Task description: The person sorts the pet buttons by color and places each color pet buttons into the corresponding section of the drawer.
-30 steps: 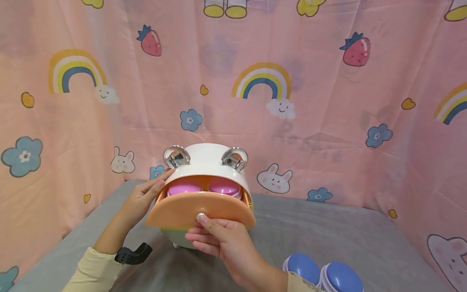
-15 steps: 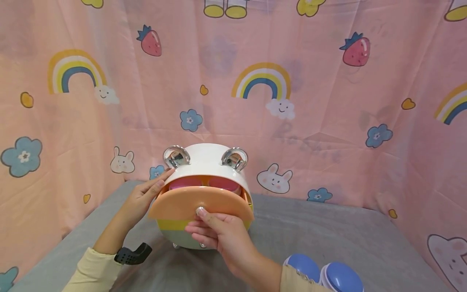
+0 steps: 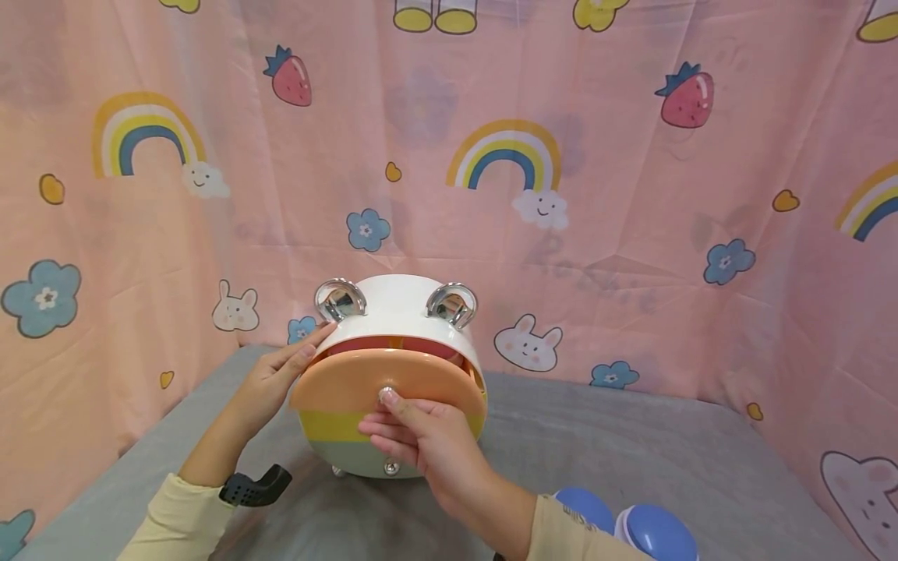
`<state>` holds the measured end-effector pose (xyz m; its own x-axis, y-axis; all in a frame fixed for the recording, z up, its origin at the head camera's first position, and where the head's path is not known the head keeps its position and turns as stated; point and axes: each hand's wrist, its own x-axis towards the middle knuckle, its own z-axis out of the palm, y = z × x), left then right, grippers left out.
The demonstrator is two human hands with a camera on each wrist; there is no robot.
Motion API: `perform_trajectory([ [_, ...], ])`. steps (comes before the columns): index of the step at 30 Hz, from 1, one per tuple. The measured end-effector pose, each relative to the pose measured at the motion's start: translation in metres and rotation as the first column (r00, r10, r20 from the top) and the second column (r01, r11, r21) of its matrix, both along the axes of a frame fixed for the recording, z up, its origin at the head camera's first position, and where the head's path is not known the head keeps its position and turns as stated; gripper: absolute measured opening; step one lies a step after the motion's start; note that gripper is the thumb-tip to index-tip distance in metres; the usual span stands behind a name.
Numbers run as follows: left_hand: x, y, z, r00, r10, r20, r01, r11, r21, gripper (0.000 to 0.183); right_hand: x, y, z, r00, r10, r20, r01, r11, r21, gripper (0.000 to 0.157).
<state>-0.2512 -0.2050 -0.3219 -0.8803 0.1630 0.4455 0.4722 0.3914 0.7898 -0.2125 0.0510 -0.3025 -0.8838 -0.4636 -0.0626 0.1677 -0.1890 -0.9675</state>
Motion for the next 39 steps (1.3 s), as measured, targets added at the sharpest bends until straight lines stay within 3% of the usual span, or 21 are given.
perform_trajectory([
  [5, 0.000, -0.001, 0.000, 1.000, -0.006, -0.006, 0.006, 1.000, 0.007, 0.045, -0.005, 0.000, 0.000, 1.000, -0.002, -0.012, 0.002, 1.000, -0.012, 0.043],
  [19, -0.001, 0.000, -0.001, 1.000, -0.005, 0.003, 0.005, 1.000, 0.014, 0.045, -0.021, -0.006, 0.002, 0.998, -0.047, -0.030, 0.047, 0.999, -0.008, 0.044],
  [39, 0.000, 0.000, 0.000, 1.000, 0.012, 0.009, -0.012, 1.000, 0.007, 0.045, -0.025, -0.005, 0.000, 0.997, -0.033, -0.070, 0.035, 0.999, 0.028, 0.044],
])
